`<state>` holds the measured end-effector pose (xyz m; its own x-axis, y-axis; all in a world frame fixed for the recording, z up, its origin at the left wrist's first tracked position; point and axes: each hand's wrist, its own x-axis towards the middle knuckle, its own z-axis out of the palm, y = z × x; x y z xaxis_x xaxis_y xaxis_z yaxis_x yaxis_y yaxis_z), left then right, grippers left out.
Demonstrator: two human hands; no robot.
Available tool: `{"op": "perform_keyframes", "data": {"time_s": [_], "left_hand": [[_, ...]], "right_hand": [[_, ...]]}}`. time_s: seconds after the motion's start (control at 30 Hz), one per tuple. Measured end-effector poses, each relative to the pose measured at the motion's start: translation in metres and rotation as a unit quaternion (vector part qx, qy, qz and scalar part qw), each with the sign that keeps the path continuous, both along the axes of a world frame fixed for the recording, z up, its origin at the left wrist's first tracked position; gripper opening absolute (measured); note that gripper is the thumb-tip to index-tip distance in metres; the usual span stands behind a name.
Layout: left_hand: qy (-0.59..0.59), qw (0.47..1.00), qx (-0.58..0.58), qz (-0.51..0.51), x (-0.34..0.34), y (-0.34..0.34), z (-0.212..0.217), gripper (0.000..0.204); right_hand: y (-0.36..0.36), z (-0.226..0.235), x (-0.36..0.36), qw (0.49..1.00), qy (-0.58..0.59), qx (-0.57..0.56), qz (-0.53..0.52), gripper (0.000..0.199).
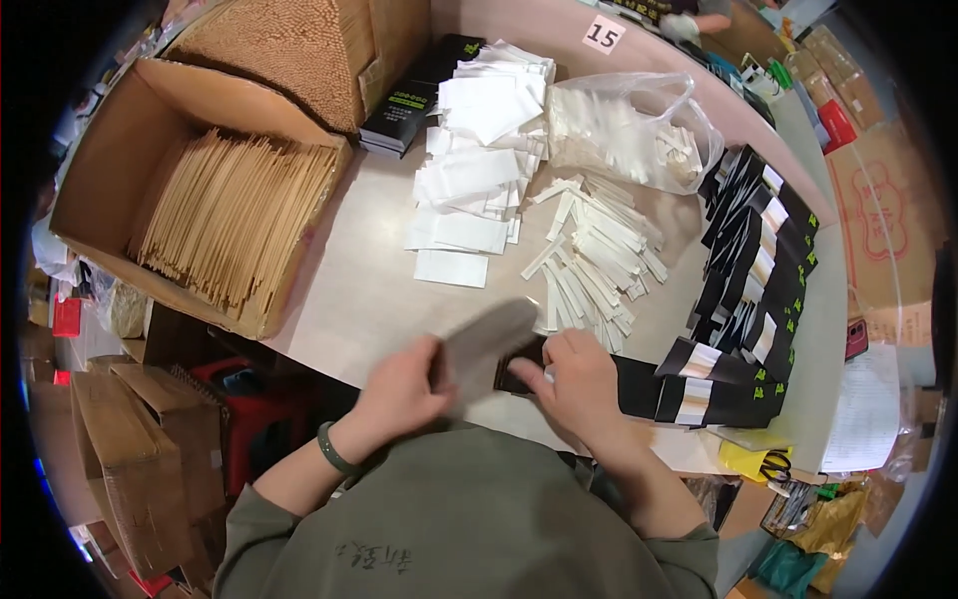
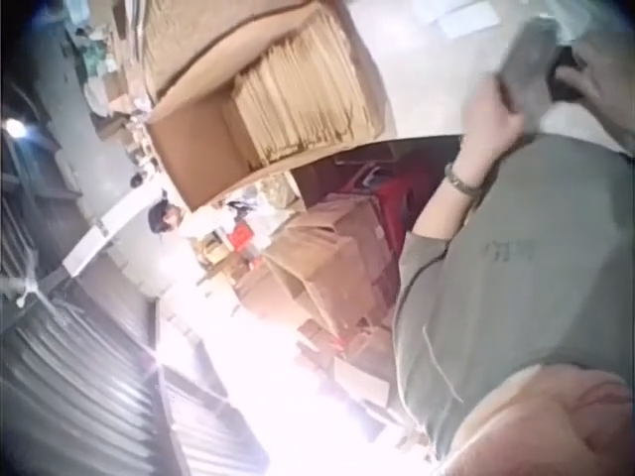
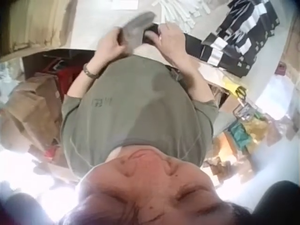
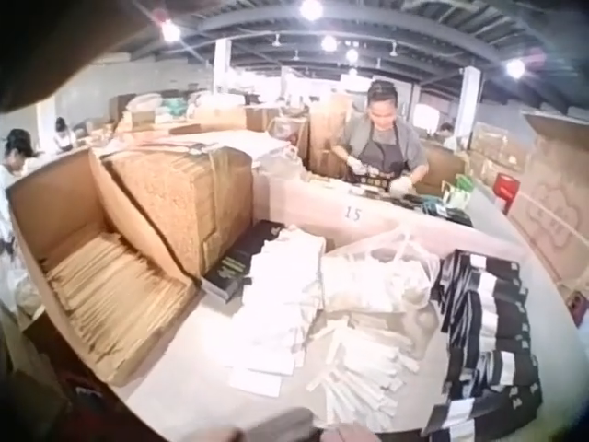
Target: Packaging chopsticks into sleeves and bundling them into boxes at a factory workstation.
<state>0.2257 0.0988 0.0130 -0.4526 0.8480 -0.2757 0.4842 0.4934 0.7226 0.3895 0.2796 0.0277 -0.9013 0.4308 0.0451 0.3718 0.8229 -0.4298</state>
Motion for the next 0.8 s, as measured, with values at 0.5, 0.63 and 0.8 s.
{"op": "perform_keyframes", "data": {"time_s": [0.5, 0.63, 0.8], "left_hand": [[0.143, 0.963, -0.008, -0.230, -0.008, 0.034, 0.015, 0.076], [0.216, 0.921, 0.127, -0.299, 0.018, 0.056, 0.015, 0.101], [0.203, 0.910, 0.084, -0.351, 0.049, 0.113, -0.010, 0.091]], "right_hand": [[-0.024, -0.034, -0.013, 0.984, 0.046, -0.166, -0.039, 0.018], [0.063, -0.027, 0.042, 0.981, 0.042, 0.146, 0.120, 0.018], [0.171, 0.005, 0.134, 0.890, -0.311, 0.333, -0.003, 0.036]]}}
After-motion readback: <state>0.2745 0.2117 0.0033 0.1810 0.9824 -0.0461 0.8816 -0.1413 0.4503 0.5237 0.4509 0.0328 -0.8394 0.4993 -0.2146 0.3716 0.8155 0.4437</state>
